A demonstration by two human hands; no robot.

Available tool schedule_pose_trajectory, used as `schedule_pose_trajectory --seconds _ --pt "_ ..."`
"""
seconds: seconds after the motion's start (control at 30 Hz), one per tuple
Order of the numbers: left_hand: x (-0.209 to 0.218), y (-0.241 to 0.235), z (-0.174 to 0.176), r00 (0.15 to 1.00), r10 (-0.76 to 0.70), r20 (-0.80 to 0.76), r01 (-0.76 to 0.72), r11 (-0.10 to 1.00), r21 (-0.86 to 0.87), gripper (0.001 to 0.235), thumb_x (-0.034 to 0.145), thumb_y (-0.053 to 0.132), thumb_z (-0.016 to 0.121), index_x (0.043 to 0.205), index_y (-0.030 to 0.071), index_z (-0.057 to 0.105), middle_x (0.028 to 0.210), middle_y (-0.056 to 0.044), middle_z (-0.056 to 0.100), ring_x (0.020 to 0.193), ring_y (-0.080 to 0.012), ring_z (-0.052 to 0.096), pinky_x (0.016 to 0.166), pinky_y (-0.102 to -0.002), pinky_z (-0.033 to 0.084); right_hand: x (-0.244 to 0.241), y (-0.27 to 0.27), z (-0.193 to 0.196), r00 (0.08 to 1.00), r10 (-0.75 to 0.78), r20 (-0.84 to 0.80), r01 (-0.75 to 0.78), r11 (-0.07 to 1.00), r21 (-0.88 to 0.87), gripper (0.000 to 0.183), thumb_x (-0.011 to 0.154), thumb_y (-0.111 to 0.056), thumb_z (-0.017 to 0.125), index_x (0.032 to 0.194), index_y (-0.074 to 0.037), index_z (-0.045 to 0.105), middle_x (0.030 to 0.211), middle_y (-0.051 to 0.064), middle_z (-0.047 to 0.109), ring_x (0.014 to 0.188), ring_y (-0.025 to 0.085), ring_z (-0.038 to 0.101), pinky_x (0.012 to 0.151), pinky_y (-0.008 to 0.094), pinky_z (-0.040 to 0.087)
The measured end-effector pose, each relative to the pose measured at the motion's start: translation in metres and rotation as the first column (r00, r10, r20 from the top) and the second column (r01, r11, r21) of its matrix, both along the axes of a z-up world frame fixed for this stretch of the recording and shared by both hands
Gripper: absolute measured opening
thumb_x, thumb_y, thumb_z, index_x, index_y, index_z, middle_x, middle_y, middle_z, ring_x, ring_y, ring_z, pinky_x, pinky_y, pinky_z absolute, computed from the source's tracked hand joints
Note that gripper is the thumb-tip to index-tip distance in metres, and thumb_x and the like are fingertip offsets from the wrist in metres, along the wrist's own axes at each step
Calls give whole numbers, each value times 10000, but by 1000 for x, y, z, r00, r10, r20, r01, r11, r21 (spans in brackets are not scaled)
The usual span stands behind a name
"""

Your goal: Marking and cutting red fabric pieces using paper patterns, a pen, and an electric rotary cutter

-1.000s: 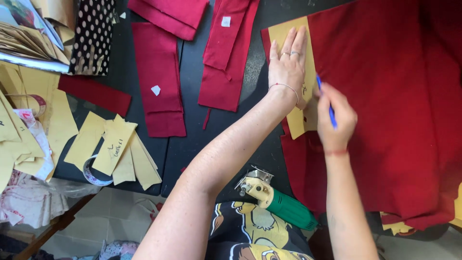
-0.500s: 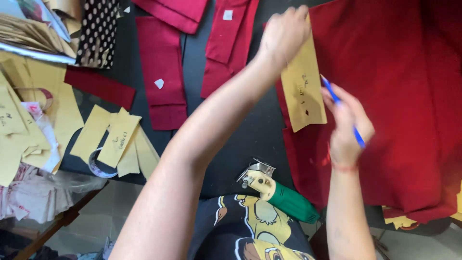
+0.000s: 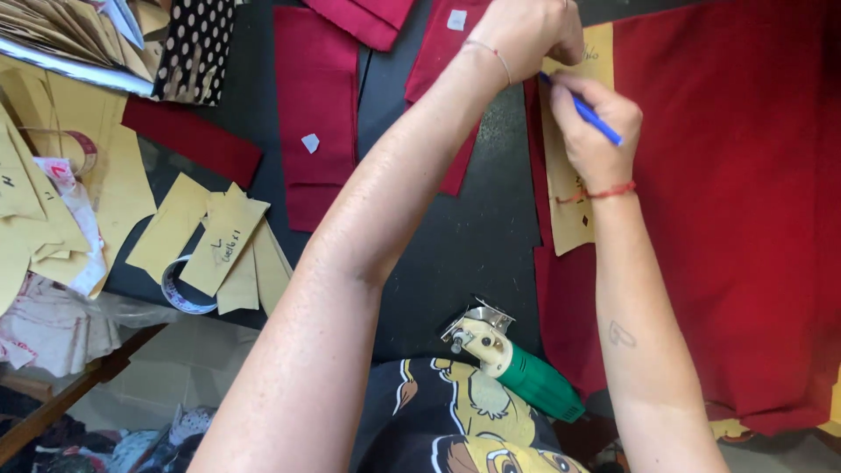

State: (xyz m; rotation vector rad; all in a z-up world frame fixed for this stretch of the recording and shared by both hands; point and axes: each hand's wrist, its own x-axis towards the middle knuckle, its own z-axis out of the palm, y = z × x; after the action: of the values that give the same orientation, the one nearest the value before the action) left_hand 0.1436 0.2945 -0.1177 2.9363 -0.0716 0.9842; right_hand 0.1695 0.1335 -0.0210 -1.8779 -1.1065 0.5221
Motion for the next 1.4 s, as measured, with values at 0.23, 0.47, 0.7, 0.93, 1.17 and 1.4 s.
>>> schedule_pose_trajectory --seconds 0.23,0.47,0.7,0.93,1.17,1.4 --pt "-15 -8 9 990 -36 -133 4 974 -228 435 406 -182 558 601 206 581 816 122 589 714 -89 541 346 -234 374 -27 -75 14 1000 0 -5 -1 993 -122 87 861 -54 556 879 7 615 1071 242 570 908 251 608 790 275 485" --pt "-12 -16 9 996 -76 -43 64 969 -239 96 679 58 705 727 139 688 844 31 652 791 -129 602 576 -245 468 -63 -147 35 999 -44 -29 39 986 -162 91 813 32 511 834 36 600 886 174 622 1086 313 542 873 328 481" --pt "-22 -60 29 971 162 -175 -174 983 -58 167 695 97 611 845 169 617 900 11 548 786 -147 565 561 -300 428 -66 -172 20 869 -324 -373 326 943 -61 103 836 -8 471 918 19 528 843 167 601 995 300 567 893 326 485" --pt "-60 -178 35 899 -71 -432 -71 950 -305 418 670 396 731 1032 253 581 1152 -11 473 1119 -212 438 1003 -513 184 -57 -202 2 878 -462 -122 463 886 -23 126 849 -1 604 968 31 578 797 164 600 816 204 598 724 318 491" --pt "-70 -192 70 781 -153 -606 -124 912 -390 627 544 309 813 1098 291 521 1291 17 291 1238 -191 271 1023 -567 166 -63 -187 -4 945 -325 -21 319 937 -143 81 833 -76 592 914 -78 594 750 84 621 783 199 611 693 300 477" --pt "-63 -194 79 683 -162 -712 -150 923 -355 686 563 278 807 1158 373 479 1361 -2 185 1276 -203 219 1018 -598 141 -61 -184 -1 965 -218 146 230 970 -77 121 794 -58 625 909 -89 604 784 98 594 798 312 572 648 375 466"
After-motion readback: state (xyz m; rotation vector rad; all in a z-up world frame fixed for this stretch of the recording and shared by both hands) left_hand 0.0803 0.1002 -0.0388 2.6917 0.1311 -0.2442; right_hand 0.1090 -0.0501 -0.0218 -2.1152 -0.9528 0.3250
